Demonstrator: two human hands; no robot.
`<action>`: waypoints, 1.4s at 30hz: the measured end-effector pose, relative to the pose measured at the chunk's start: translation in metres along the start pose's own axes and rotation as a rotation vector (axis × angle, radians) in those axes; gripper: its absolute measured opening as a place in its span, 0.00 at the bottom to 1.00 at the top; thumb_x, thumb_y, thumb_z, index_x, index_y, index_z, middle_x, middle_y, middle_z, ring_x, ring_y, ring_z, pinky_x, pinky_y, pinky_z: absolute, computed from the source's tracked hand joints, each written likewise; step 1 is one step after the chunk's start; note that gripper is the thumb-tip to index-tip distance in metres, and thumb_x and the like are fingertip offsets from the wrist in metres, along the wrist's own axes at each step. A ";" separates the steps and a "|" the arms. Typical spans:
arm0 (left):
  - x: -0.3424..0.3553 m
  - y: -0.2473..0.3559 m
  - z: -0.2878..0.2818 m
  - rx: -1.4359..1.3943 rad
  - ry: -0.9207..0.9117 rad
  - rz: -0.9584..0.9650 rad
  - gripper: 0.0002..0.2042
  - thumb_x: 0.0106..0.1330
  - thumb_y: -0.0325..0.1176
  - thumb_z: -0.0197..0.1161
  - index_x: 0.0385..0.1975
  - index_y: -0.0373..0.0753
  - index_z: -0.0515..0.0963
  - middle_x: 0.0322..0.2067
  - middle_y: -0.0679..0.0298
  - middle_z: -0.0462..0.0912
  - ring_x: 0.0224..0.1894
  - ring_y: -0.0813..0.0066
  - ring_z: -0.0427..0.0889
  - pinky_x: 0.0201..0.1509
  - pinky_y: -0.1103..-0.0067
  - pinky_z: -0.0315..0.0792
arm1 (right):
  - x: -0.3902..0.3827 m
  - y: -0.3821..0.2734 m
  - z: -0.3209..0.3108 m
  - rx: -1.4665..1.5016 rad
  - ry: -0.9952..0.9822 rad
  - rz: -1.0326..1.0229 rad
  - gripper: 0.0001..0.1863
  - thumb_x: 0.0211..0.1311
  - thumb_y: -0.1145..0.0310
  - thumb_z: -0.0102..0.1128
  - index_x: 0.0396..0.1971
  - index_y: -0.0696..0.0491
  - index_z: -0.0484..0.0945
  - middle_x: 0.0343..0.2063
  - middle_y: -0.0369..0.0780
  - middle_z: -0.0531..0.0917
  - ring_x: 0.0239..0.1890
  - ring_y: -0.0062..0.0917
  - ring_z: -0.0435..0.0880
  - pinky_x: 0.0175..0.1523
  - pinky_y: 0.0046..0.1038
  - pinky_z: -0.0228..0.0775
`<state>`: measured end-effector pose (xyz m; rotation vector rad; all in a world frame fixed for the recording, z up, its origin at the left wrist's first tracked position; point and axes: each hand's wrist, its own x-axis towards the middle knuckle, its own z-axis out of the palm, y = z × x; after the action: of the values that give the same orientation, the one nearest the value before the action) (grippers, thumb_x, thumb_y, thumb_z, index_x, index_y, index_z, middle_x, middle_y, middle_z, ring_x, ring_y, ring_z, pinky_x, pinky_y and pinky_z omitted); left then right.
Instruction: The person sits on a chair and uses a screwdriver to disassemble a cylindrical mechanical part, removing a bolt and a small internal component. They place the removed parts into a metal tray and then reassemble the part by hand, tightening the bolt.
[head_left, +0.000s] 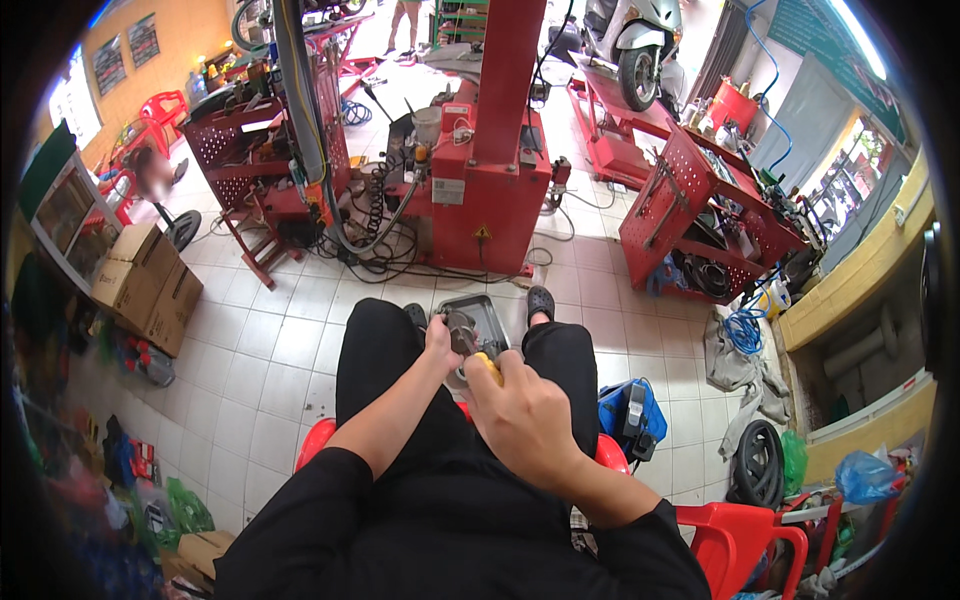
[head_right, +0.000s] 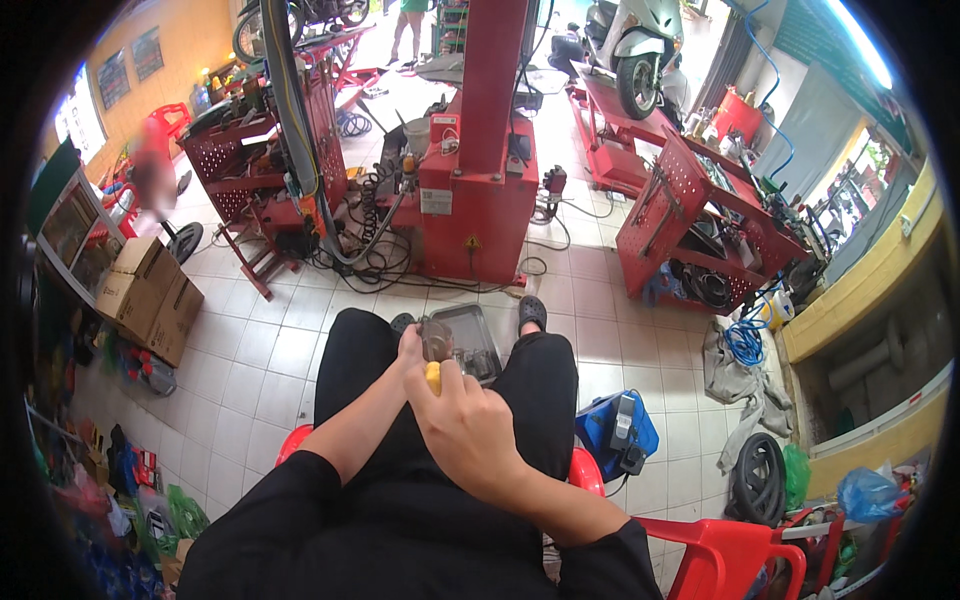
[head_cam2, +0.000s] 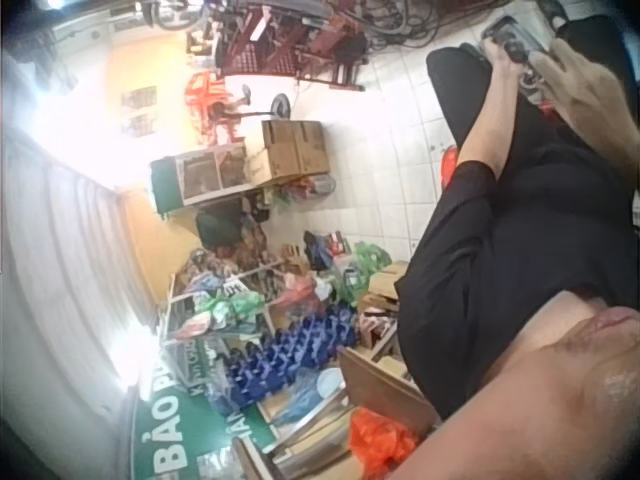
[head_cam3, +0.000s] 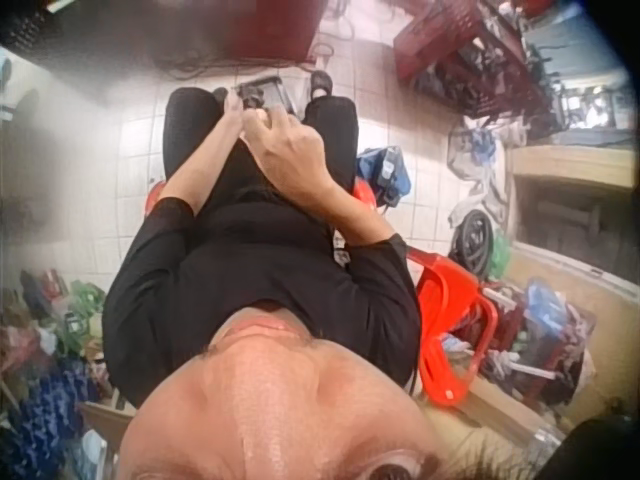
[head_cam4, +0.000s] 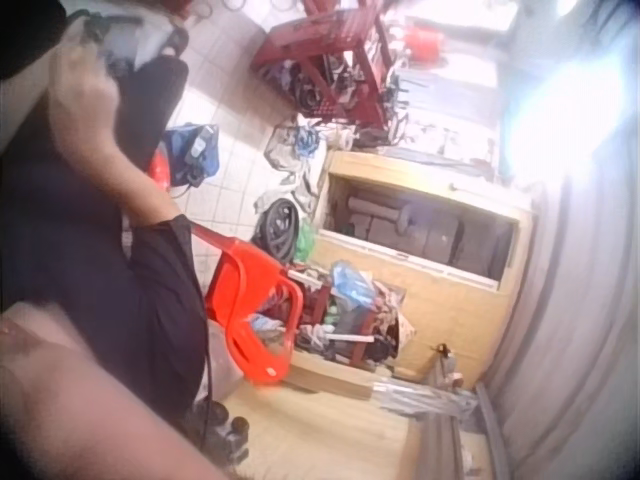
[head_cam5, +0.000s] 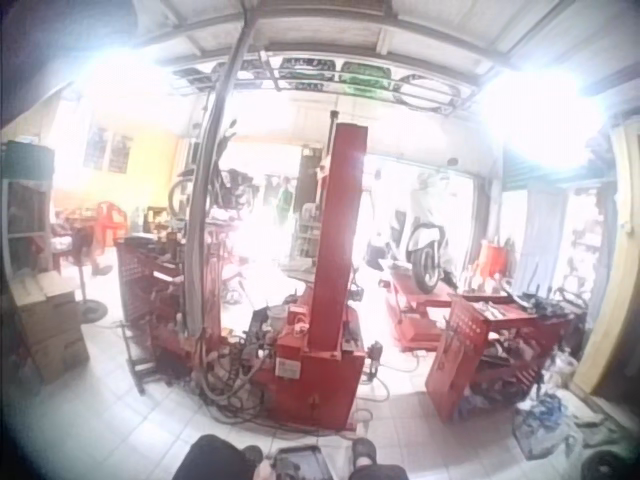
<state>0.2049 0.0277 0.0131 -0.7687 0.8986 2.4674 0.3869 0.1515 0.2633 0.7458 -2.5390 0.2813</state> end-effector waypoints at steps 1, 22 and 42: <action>0.002 0.001 -0.001 -0.005 -0.014 0.010 0.21 0.67 0.48 0.37 0.37 0.38 0.73 0.30 0.56 0.77 0.30 0.60 0.79 0.31 0.64 0.73 | 0.000 0.000 -0.001 0.020 0.002 -0.022 0.10 0.53 0.69 0.61 0.35 0.51 0.72 0.29 0.39 0.76 0.26 0.26 0.80 0.24 0.26 0.71; 0.010 0.000 -0.008 -0.007 -0.028 -0.028 0.18 0.66 0.44 0.39 0.39 0.38 0.71 0.30 0.53 0.77 0.29 0.57 0.78 0.29 0.63 0.73 | 0.001 0.004 -0.007 0.198 -0.130 -0.098 0.12 0.52 0.76 0.55 0.39 0.58 0.72 0.32 0.42 0.76 0.35 0.31 0.79 0.39 0.28 0.73; 0.002 0.000 -0.001 0.036 0.007 -0.006 0.17 0.67 0.44 0.38 0.38 0.39 0.71 0.30 0.54 0.77 0.30 0.57 0.78 0.31 0.63 0.72 | 0.001 0.012 -0.009 0.198 -0.155 -0.095 0.10 0.50 0.77 0.53 0.34 0.59 0.70 0.33 0.42 0.77 0.34 0.30 0.78 0.39 0.28 0.72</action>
<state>0.2033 0.0275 0.0113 -0.7673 0.9396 2.4376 0.3830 0.1641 0.2707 0.9959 -2.6363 0.4644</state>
